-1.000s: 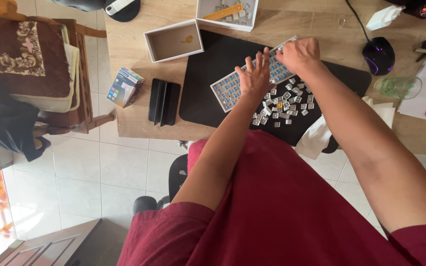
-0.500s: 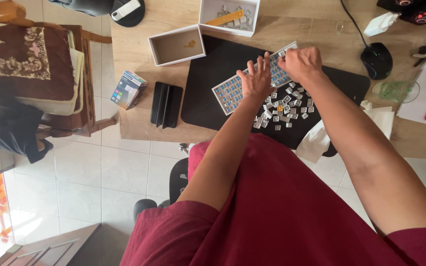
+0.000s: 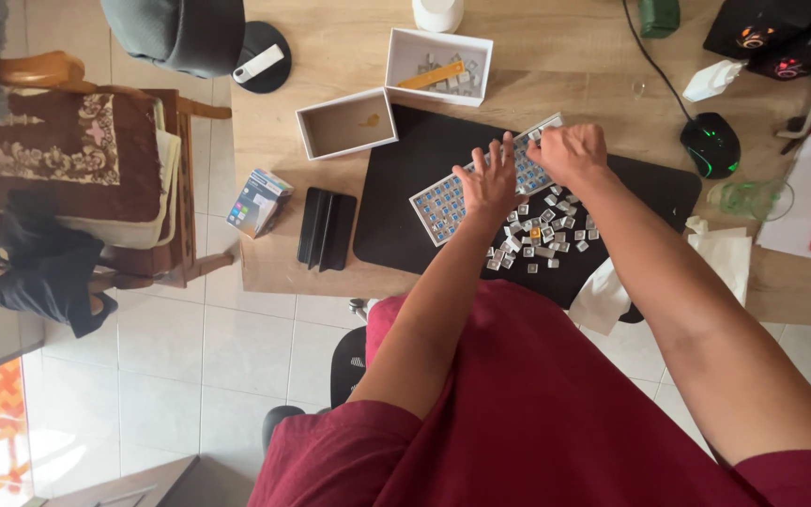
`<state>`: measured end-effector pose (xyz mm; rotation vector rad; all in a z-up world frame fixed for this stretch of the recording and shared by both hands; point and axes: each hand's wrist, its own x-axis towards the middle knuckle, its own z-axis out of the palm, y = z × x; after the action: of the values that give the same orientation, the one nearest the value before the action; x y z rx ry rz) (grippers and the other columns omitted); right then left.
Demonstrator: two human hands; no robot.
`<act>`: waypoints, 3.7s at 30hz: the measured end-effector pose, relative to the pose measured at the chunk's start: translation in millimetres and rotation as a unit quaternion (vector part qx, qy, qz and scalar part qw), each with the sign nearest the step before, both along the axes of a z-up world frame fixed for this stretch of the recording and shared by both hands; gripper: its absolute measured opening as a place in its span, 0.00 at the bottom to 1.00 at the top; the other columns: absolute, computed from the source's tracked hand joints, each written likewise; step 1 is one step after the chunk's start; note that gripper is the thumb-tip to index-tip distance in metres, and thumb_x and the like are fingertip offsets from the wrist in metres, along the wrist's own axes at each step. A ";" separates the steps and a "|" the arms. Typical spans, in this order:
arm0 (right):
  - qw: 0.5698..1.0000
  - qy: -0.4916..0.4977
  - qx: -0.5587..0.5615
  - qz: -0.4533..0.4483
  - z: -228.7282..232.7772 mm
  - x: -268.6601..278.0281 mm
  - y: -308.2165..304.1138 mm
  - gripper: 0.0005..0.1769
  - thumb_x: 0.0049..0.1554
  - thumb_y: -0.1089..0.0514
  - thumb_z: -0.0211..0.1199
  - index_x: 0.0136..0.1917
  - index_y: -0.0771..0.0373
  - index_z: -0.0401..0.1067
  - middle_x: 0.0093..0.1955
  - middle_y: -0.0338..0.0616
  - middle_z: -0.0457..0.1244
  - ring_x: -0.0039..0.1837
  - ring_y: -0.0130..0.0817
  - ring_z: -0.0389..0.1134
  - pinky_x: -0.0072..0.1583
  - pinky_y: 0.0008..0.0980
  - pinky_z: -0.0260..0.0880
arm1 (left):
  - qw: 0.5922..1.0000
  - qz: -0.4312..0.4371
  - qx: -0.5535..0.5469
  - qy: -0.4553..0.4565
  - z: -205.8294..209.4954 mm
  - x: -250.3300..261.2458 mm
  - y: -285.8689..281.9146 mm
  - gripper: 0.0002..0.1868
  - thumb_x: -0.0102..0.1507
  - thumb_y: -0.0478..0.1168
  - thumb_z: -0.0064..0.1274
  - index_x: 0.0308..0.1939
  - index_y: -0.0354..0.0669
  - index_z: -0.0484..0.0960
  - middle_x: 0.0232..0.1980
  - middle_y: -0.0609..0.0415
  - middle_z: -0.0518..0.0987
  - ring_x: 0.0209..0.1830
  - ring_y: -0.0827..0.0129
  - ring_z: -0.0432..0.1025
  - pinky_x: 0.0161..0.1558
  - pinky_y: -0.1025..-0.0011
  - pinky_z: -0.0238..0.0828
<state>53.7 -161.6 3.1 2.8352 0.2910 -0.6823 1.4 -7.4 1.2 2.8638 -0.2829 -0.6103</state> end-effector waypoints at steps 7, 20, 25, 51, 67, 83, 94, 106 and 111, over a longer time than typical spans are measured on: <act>0.999 -0.011 0.032 0.003 7.4 -2.0 -1.1 0.31 0.66 0.36 0.50 0.35 0.57 0.78 0.32 0.47 0.70 0.35 0.41 0.72 0.40 0.44 0.70 | 1.000 -0.005 -0.004 0.006 -2.9 0.6 4.5 0.72 0.43 0.70 0.70 0.80 0.48 0.46 0.73 0.56 0.61 0.70 0.55 0.58 0.56 0.33 0.63; 0.996 0.037 0.078 -0.033 21.0 -90.6 -66.8 0.29 0.65 0.36 0.50 0.43 0.60 0.78 0.39 0.55 0.71 0.43 0.51 0.75 0.49 0.49 0.73 | 0.999 -0.034 0.008 0.006 -5.8 1.4 4.7 0.73 0.44 0.72 0.69 0.80 0.50 0.41 0.76 0.55 0.58 0.73 0.51 0.56 0.56 0.33 0.62; 0.994 0.060 0.075 -0.060 28.2 -78.2 -66.9 0.32 0.66 0.32 0.48 0.47 0.61 0.77 0.41 0.56 0.72 0.45 0.51 0.75 0.49 0.51 0.72 | 0.999 -0.044 0.013 0.020 -2.4 2.1 3.2 0.73 0.45 0.73 0.67 0.80 0.49 0.39 0.76 0.54 0.57 0.73 0.49 0.56 0.56 0.33 0.62; 0.950 0.072 -0.129 0.274 5.5 57.9 -35.1 0.30 0.57 0.31 0.60 0.59 0.57 0.71 0.40 0.40 0.73 0.46 0.39 0.76 0.44 0.40 0.74 | 0.999 -0.013 -0.011 -0.039 -10.5 -1.7 9.7 0.71 0.43 0.72 0.68 0.79 0.51 0.44 0.73 0.56 0.61 0.69 0.55 0.59 0.56 0.32 0.62; 0.985 0.078 0.155 0.004 16.3 44.5 -86.9 0.22 0.67 0.43 0.49 0.57 0.63 0.70 0.50 0.50 0.68 0.51 0.51 0.70 0.52 0.54 0.69 | 0.999 -0.027 -0.017 -0.006 -5.4 -3.1 12.2 0.71 0.47 0.71 0.67 0.80 0.51 0.41 0.74 0.56 0.60 0.69 0.55 0.59 0.58 0.34 0.63; 0.988 0.103 0.087 0.070 84.8 39.1 -36.5 0.35 0.69 0.42 0.46 0.83 0.59 0.49 0.54 0.58 0.69 0.49 0.52 0.74 0.53 0.50 0.75 | 0.999 -0.032 -0.006 0.002 -6.2 -0.3 12.8 0.71 0.47 0.74 0.65 0.80 0.51 0.40 0.75 0.53 0.58 0.72 0.53 0.57 0.58 0.32 0.61; 0.982 -0.010 0.082 0.171 57.8 35.9 -48.0 0.18 0.64 0.49 0.60 0.62 0.60 0.65 0.52 0.50 0.69 0.46 0.48 0.74 0.48 0.47 0.76 | 1.000 -0.027 -0.014 0.001 -5.4 -2.2 13.1 0.71 0.46 0.73 0.67 0.80 0.50 0.41 0.74 0.54 0.59 0.70 0.53 0.58 0.58 0.33 0.62; 0.937 0.049 0.338 0.079 51.6 36.4 -53.4 0.19 0.59 0.62 0.68 0.63 0.65 0.76 0.52 0.53 0.69 0.54 0.44 0.73 0.57 0.41 0.74 | 0.999 -0.017 -0.026 -0.039 -8.4 -4.2 14.0 0.71 0.44 0.70 0.69 0.80 0.50 0.44 0.73 0.54 0.61 0.68 0.55 0.60 0.57 0.33 0.62; 0.908 0.048 0.413 0.058 47.3 30.8 -55.9 0.22 0.57 0.63 0.68 0.65 0.65 0.75 0.54 0.54 0.68 0.55 0.43 0.73 0.57 0.39 0.73 | 0.999 -0.021 -0.024 -0.022 -9.7 -3.1 13.2 0.71 0.45 0.71 0.68 0.79 0.51 0.43 0.72 0.54 0.60 0.68 0.54 0.59 0.58 0.32 0.62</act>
<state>84.5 -217.5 50.5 3.5157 0.9629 -0.8181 -1.7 5.8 -8.5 2.8355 -0.3612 -0.5407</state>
